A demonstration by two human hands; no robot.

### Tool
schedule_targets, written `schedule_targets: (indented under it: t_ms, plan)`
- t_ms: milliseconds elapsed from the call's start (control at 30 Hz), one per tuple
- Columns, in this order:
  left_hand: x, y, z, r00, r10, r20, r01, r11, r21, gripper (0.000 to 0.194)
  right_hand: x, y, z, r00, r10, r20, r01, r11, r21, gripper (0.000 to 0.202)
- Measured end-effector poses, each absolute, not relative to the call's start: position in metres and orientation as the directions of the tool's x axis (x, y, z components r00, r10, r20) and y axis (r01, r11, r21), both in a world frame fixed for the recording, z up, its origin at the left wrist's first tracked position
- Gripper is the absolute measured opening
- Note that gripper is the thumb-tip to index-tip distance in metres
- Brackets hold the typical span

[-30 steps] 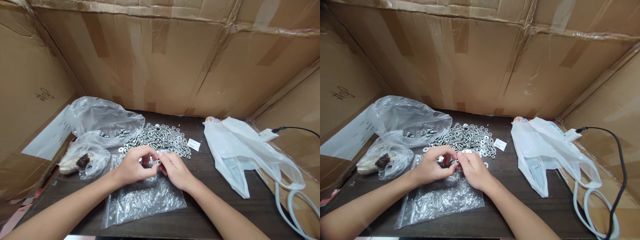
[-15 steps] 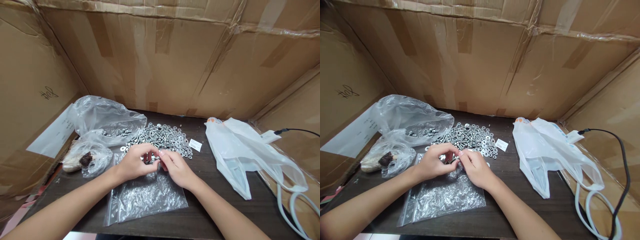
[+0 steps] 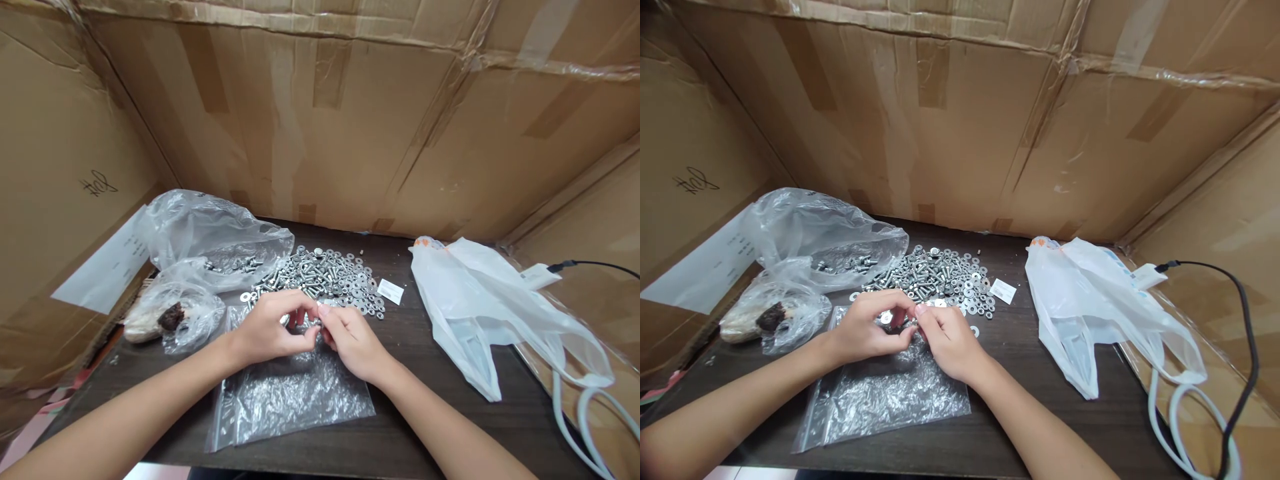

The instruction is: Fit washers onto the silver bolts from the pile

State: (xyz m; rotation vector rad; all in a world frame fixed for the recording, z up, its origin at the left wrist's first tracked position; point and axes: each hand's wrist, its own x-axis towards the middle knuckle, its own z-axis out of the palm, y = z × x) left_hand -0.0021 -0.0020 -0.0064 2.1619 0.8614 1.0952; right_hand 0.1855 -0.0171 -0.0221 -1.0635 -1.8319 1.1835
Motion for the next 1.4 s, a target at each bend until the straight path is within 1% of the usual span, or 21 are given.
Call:
schedule_targets:
  t_ms: [33,100,200,267,300,367,467,533,600,667,733,967,1033,1133,1200,1267,1367,1400]
  plan:
    - [-0.002,-0.002,-0.006,0.462,0.748,0.476,0.292,-0.635,0.715,0.011,0.185,-0.017,-0.023,-0.402,0.909,0.11,0.264,0.23,-0.936,0.054]
    - [-0.001,-0.001,-0.007,0.448,0.806,0.386,0.28,-0.537,0.796,0.01,0.185,-0.018,-0.023,-0.363,0.916,0.172,0.295,0.288,-0.911,0.052]
    - [0.001,0.002,-0.006,0.416,0.885,0.207,0.216,-0.318,0.923,0.01,0.189,-0.02,-0.017,-0.353,0.879,0.32,0.322,0.435,-0.84,0.034]
    - [0.002,0.004,-0.005,0.414,0.897,0.152,0.175,-0.243,0.954,0.011,0.191,-0.02,-0.014,-0.359,0.862,0.357,0.311,0.471,-0.825,0.023]
    - [0.002,0.004,-0.005,0.414,0.899,0.145,0.165,-0.231,0.959,0.012,0.191,-0.02,-0.014,-0.361,0.862,0.355,0.302,0.468,-0.83,0.022]
    - [0.002,0.003,-0.005,0.41,0.899,0.154,0.171,-0.242,0.955,0.012,0.191,-0.019,-0.014,-0.37,0.875,0.313,0.284,0.427,-0.858,0.029]
    - [0.001,0.002,-0.006,0.415,0.888,0.199,0.217,-0.309,0.926,0.012,0.189,-0.017,-0.018,-0.405,0.898,0.17,0.24,0.284,-0.929,0.046]
    - [0.0,0.002,-0.007,0.422,0.879,0.223,0.241,-0.346,0.907,0.012,0.189,-0.016,-0.019,-0.405,0.906,0.123,0.226,0.229,-0.947,0.048]
    - [-0.001,0.003,-0.008,0.419,0.879,0.227,0.25,-0.352,0.902,0.012,0.189,-0.017,-0.018,-0.4,0.903,0.157,0.239,0.268,-0.933,0.042]
    - [-0.002,0.003,-0.009,0.425,0.88,0.212,0.247,-0.338,0.908,0.013,0.189,-0.018,-0.016,-0.42,0.881,0.215,0.254,0.342,-0.905,0.031]
    - [-0.003,0.004,-0.008,0.444,0.874,0.197,0.242,-0.329,0.913,0.015,0.189,-0.019,-0.014,-0.442,0.866,0.234,0.258,0.372,-0.892,0.024]
    - [0.002,0.003,-0.005,0.443,0.873,0.204,0.228,-0.33,0.916,0.014,0.189,-0.017,-0.014,-0.435,0.876,0.209,0.261,0.344,-0.902,0.023]
    - [0.002,0.001,-0.004,0.443,0.873,0.204,0.232,-0.332,0.915,0.012,0.189,-0.017,-0.016,-0.426,0.883,0.194,0.27,0.329,-0.905,0.031]
    - [0.001,-0.002,-0.002,0.461,0.851,0.251,0.247,-0.394,0.885,0.012,0.187,-0.016,-0.021,-0.426,0.898,0.11,0.284,0.248,-0.926,0.05]
    - [0.001,-0.002,-0.002,0.461,0.84,0.285,0.268,-0.438,0.858,0.013,0.187,-0.017,-0.022,-0.418,0.905,0.084,0.294,0.222,-0.93,0.056]
    - [0.0,-0.002,-0.003,0.454,0.849,0.27,0.276,-0.422,0.864,0.012,0.187,-0.018,-0.02,-0.406,0.903,0.14,0.305,0.278,-0.911,0.051]
    - [0.001,0.0,-0.004,0.458,0.867,0.196,0.252,-0.338,0.907,0.013,0.188,-0.018,-0.016,-0.41,0.881,0.238,0.295,0.375,-0.879,0.029]
    - [0.001,0.0,-0.005,0.464,0.866,0.187,0.247,-0.329,0.912,0.013,0.189,-0.018,-0.015,-0.41,0.88,0.24,0.289,0.375,-0.881,0.027]
